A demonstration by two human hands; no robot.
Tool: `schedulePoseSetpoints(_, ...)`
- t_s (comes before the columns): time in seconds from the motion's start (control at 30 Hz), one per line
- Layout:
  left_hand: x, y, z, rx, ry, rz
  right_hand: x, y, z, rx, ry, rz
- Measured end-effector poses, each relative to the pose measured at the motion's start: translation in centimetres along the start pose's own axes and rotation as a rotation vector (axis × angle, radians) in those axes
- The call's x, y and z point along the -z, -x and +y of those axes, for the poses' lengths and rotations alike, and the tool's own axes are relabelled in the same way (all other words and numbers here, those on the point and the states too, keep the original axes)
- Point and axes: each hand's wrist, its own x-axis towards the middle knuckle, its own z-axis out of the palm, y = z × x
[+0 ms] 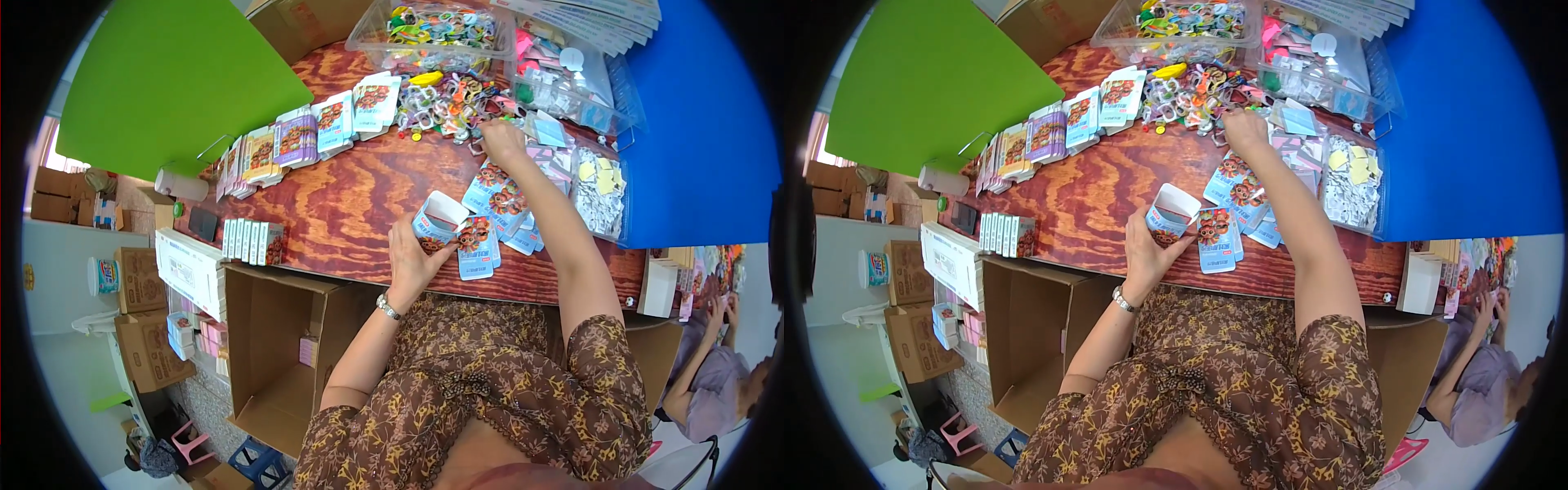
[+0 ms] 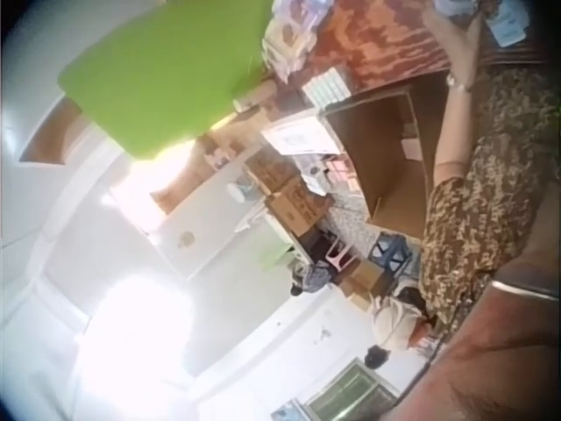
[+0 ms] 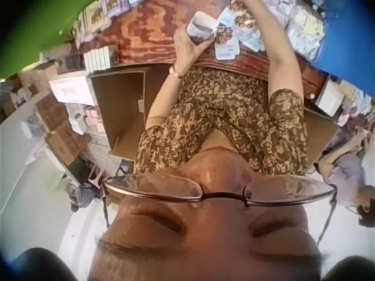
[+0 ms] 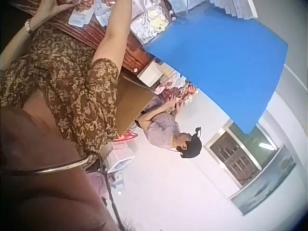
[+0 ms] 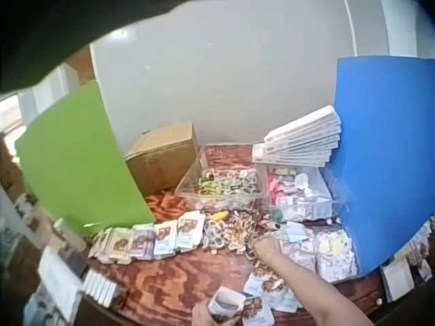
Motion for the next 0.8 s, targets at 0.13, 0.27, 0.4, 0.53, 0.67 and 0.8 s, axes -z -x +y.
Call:
schedulePoseSetpoints(0.13, 0.0, 0.0, 0.0, 0.023, 0.036, -0.013, -0.9, -0.3, -0.7, 0.024, 0.124, 0.101)
schedulePoseSetpoints(0.27, 0.1, 0.0, 0.3, 0.038, 0.064, -0.03, -0.3, -0.4, -0.9, 0.079, 0.079, 0.076)
schedulePoseSetpoints(0.4, 0.4, 0.0, 0.4, -0.007, 0.054, -0.019, -0.4, 0.0, -1.4, 0.117, 0.132, -0.004)
schedulePoseSetpoints(0.53, 1.0, 0.4, 0.4, -0.045, 0.183, -0.054, 0.2, 0.0, -1.2, 0.145, 0.152, -0.072)
schedulePoseSetpoints(0.67, 1.5, 0.8, 0.1, -0.2, 0.28, -0.009, 0.0, 0.1, -0.5, 0.157, 0.184, 0.07)
schedulePoseSetpoints(0.8, 1.3, 1.1, -0.3, -0.211, 0.319, -0.002, 1.5, -0.3, -1.0, 0.112, 0.091, -0.079)
